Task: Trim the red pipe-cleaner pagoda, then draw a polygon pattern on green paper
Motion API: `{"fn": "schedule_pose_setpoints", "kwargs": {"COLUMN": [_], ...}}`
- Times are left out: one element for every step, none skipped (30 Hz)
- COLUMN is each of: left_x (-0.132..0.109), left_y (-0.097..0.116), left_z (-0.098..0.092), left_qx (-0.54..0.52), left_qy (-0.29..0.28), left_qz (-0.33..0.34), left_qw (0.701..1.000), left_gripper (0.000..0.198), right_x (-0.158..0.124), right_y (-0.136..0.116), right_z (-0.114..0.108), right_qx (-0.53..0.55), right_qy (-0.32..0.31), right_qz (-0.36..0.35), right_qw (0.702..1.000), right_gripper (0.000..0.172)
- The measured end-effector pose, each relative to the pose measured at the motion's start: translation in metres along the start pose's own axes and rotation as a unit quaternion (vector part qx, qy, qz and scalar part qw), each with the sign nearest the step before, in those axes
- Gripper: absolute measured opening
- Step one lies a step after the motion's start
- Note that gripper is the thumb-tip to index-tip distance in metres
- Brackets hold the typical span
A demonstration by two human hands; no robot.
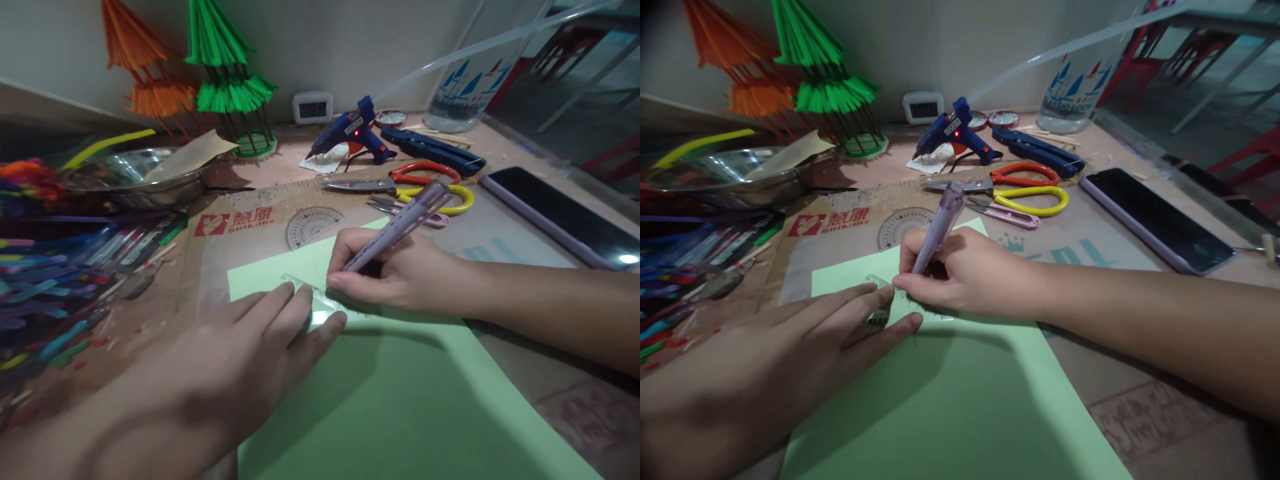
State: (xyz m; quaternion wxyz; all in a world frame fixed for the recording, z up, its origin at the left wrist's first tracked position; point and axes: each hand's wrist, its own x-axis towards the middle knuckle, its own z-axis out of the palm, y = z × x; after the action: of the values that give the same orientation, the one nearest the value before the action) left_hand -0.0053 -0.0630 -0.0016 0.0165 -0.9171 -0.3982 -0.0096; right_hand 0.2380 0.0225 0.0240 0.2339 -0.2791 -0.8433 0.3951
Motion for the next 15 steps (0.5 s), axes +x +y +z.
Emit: {"fn": "schedule_pose_setpoints", "kwargs": {"left_x": [0.0007,0.0017,0.0029,0.0041,0.0052,0.0058,0.0058,0.0052,0.0041,0.0026,0.001,-0.0005,-0.0016,-0.0022,-0.0023], "left_y": [0.001,0.0017,0.0021,0.002,0.0016,0.0009,0.0,-0.0011,-0.0022,-0.0032,-0.0042,-0.005,-0.0055,-0.0058,-0.0059], "left_z": [-0.001,-0.0021,-0.0033,-0.0044,-0.0055,-0.0065,-0.0072,-0.0077,-0.0079,-0.0076,-0.007,-0.0061,-0.005,-0.004,-0.0032], "left_qx": [0.004,0.005,0.006,0.006,0.009,0.015,0.024,0.036,0.049,0.058,0.061,0.058,0.05,0.039,0.028], "left_qy": [0.001,0.0,0.001,0.001,0.005,0.007,0.009,0.011,0.012,0.007,0.004,-0.001,-0.005,-0.008,-0.009], "left_qz": [0.004,0.003,-0.004,-0.015,-0.023,-0.017,0.0,0.026,0.049,0.063,0.064,0.055,0.042,0.031,0.019], "left_qw": [1.0,1.0,1.0,1.0,1.0,1.0,1.0,0.999,0.998,0.996,0.996,0.997,0.998,0.999,0.999], "left_gripper": [0.031,0.03,0.028,0.025,0.023,0.023,0.026,0.032,0.04,0.046,0.05,0.05,0.049,0.046,0.043], "right_x": [0.0002,0.0004,0.0005,0.0006,0.0006,0.0005,0.0003,0.0001,-0.0002,-0.0006,-0.0009,-0.0012,-0.0016,-0.0019,-0.0023], "right_y": [0.0002,0.0005,0.0008,0.001,0.001,0.0009,0.0006,0.0002,-0.0004,-0.0011,-0.0018,-0.0024,-0.003,-0.0034,-0.0036], "right_z": [0.0,0.0,0.0,-0.0001,-0.0002,-0.0003,-0.0004,-0.0006,-0.0008,-0.001,-0.0012,-0.0014,-0.0017,-0.002,-0.0024], "right_qx": [0.0,0.0,-0.001,-0.002,-0.004,-0.006,-0.008,-0.009,-0.009,-0.009,-0.009,-0.009,-0.01,-0.01,-0.012], "right_qy": [-0.001,-0.001,-0.001,-0.001,-0.001,-0.002,-0.004,-0.007,-0.01,-0.013,-0.014,-0.015,-0.016,-0.016,-0.017], "right_qz": [-0.003,-0.007,-0.008,-0.009,-0.008,-0.006,-0.004,0.001,0.006,0.01,0.013,0.013,0.013,0.009,0.004], "right_qw": [1.0,1.0,1.0,1.0,1.0,1.0,1.0,1.0,1.0,1.0,1.0,1.0,1.0,1.0,1.0], "right_gripper": [0.014,0.015,0.015,0.015,0.015,0.015,0.015,0.014,0.015,0.015,0.015,0.015,0.015,0.015,0.016]}}
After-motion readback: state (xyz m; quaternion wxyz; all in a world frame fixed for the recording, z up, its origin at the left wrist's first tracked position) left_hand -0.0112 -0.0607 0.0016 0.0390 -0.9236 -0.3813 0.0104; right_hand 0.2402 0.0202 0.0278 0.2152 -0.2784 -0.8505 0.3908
